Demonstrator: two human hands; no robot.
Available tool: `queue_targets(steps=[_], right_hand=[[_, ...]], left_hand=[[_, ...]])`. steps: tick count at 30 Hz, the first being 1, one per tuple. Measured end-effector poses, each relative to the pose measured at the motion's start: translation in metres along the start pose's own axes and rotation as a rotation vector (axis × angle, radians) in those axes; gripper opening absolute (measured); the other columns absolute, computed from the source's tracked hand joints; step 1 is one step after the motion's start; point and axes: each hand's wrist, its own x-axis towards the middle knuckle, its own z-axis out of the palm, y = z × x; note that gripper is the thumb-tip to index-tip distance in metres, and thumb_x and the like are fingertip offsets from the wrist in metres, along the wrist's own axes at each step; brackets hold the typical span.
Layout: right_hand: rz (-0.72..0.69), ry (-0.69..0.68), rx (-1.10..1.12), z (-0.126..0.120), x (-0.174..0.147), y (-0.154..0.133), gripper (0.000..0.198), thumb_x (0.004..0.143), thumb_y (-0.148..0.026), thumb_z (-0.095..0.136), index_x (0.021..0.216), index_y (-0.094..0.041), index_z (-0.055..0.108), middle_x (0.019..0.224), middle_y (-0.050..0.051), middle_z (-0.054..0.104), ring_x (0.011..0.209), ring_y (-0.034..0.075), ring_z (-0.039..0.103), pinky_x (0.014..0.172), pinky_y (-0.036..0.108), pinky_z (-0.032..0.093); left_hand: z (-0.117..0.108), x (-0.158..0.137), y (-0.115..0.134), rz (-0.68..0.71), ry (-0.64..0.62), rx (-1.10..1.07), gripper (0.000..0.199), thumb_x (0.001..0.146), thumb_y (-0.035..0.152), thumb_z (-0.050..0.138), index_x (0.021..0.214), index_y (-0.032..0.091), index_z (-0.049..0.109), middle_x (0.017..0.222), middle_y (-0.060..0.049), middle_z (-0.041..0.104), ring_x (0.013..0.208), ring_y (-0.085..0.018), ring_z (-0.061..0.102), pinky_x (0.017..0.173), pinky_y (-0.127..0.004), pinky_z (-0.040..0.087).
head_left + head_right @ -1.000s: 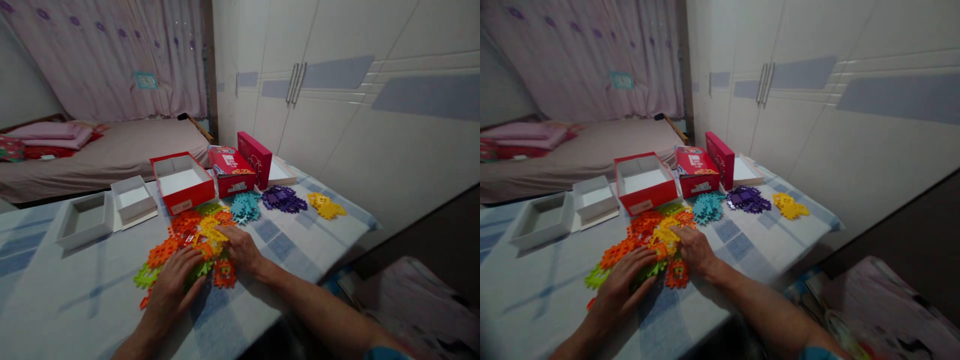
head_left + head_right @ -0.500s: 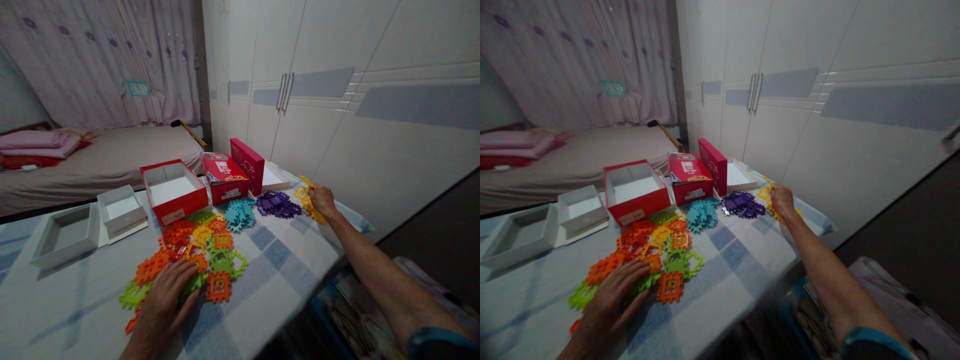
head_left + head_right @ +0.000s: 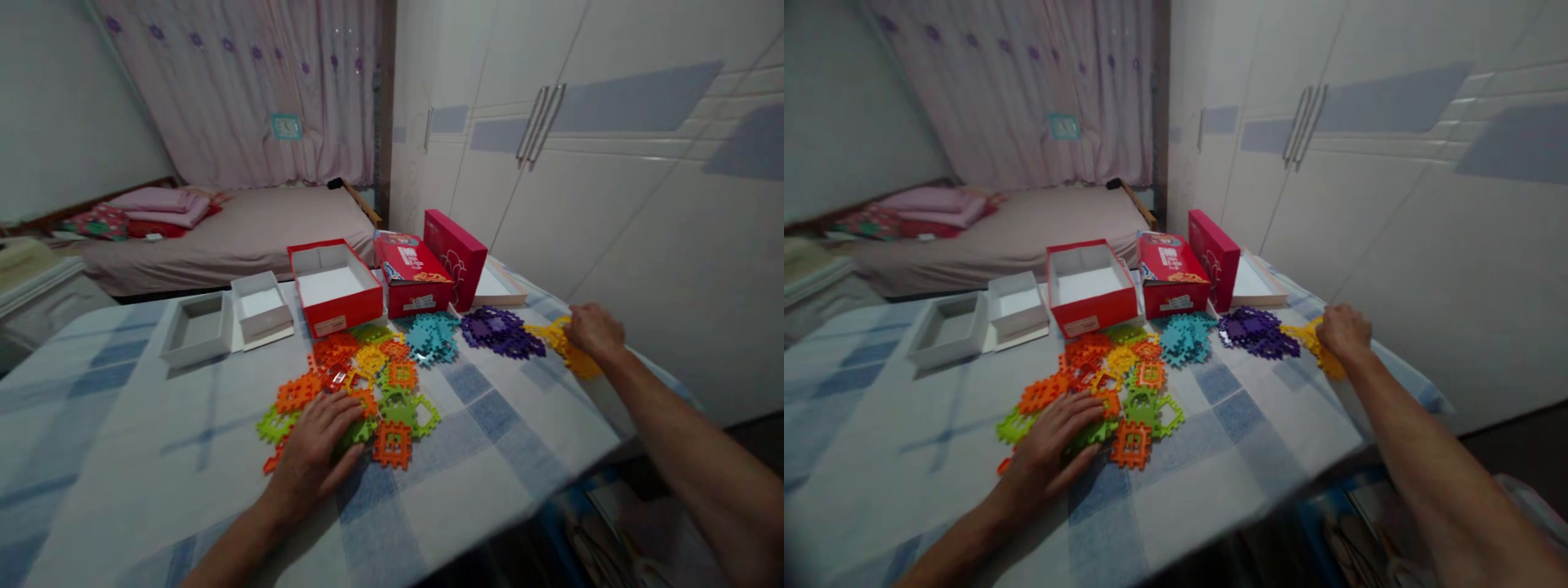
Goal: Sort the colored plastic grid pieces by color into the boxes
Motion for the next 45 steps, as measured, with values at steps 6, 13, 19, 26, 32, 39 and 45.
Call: queue_targets(steps=[6, 13, 19, 26, 32, 39, 45], right_hand=[[-0.490, 0.162, 0.352, -0.021, -0.051, -0.074, 0.039, 0.087, -0.021, 0.049, 0.124, -0.010, 0.058, 0.122, 0.019, 0.060, 0.113, 0.027, 0.055, 0.096, 0.038, 0.041], [-1.108, 0.017, 0.553, -0.030, -0.142, -0.215, 0.042, 0.085, -0.026, 0.057, 0.127, -0.018, 0.055, 0.127, 0.011, 0.057, 0.119, 0.024, 0.049, 0.099, 0.041, 0.038], [-1.045, 0.064, 0.417, -0.015, -0.174, -0.261, 0.027, 0.089, -0.026, 0.053, 0.113, -0.017, 0.059, 0.114, 0.011, 0.061, 0.110, 0.025, 0.050, 0.093, 0.041, 0.035], [-1.162, 0.117, 0.414, -0.007, -0.189, -0.254, 0.016, 0.090, -0.022, 0.052, 0.102, -0.019, 0.061, 0.099, 0.007, 0.062, 0.097, 0.022, 0.051, 0.086, 0.036, 0.035], [-1.114, 0.024, 0.694, -0.005, -0.183, -0.242, 0.016, 0.087, -0.016, 0.047, 0.095, -0.018, 0.061, 0.097, 0.007, 0.064, 0.095, 0.020, 0.055, 0.088, 0.033, 0.037], [-0.549, -0.043, 0.973, -0.019, -0.148, -0.217, 0.027, 0.085, -0.020, 0.038, 0.099, -0.022, 0.060, 0.074, 0.000, 0.063, 0.066, 0.016, 0.058, 0.066, 0.026, 0.042], [-0.654, -0.032, 0.775, -0.012, -0.136, -0.213, 0.033, 0.085, -0.018, 0.038, 0.103, -0.017, 0.065, 0.096, 0.007, 0.069, 0.089, 0.019, 0.062, 0.082, 0.029, 0.044]], left_hand=[[-0.007, 0.001, 0.009, 0.006, -0.013, -0.109, 0.030, 0.084, 0.033, 0.060, 0.110, 0.019, 0.059, 0.110, -0.010, 0.067, 0.106, -0.025, 0.061, 0.101, -0.053, 0.039], [-0.008, 0.003, 0.011, -0.042, 0.069, -0.166, 0.012, 0.088, 0.018, 0.054, 0.096, 0.020, 0.062, 0.091, -0.004, 0.068, 0.086, -0.016, 0.064, 0.102, -0.047, 0.040], [-0.023, 0.005, 0.007, -0.060, 0.089, -0.144, 0.019, 0.088, 0.014, 0.051, 0.103, 0.018, 0.061, 0.103, -0.008, 0.067, 0.097, -0.018, 0.062, 0.084, -0.032, 0.052], [-0.024, 0.031, -0.017, -0.094, -0.011, -0.068, 0.021, 0.089, 0.017, 0.050, 0.105, 0.018, 0.062, 0.111, -0.010, 0.064, 0.103, -0.020, 0.061, 0.088, -0.036, 0.052], [0.009, 0.075, -0.051, -0.118, -0.172, 0.007, 0.023, 0.092, 0.023, 0.046, 0.103, 0.016, 0.065, 0.111, -0.012, 0.066, 0.103, -0.022, 0.059, 0.090, -0.038, 0.048], [0.028, 0.102, -0.050, -0.213, -0.276, 0.196, 0.029, 0.083, 0.042, 0.060, 0.103, 0.021, 0.066, 0.105, -0.010, 0.066, 0.106, -0.029, 0.053, 0.086, -0.046, 0.038], [0.031, 0.104, -0.041, -0.238, -0.297, 0.272, 0.020, 0.084, 0.032, 0.055, 0.096, 0.020, 0.066, 0.097, -0.009, 0.065, 0.101, -0.028, 0.053, 0.087, -0.047, 0.034]])
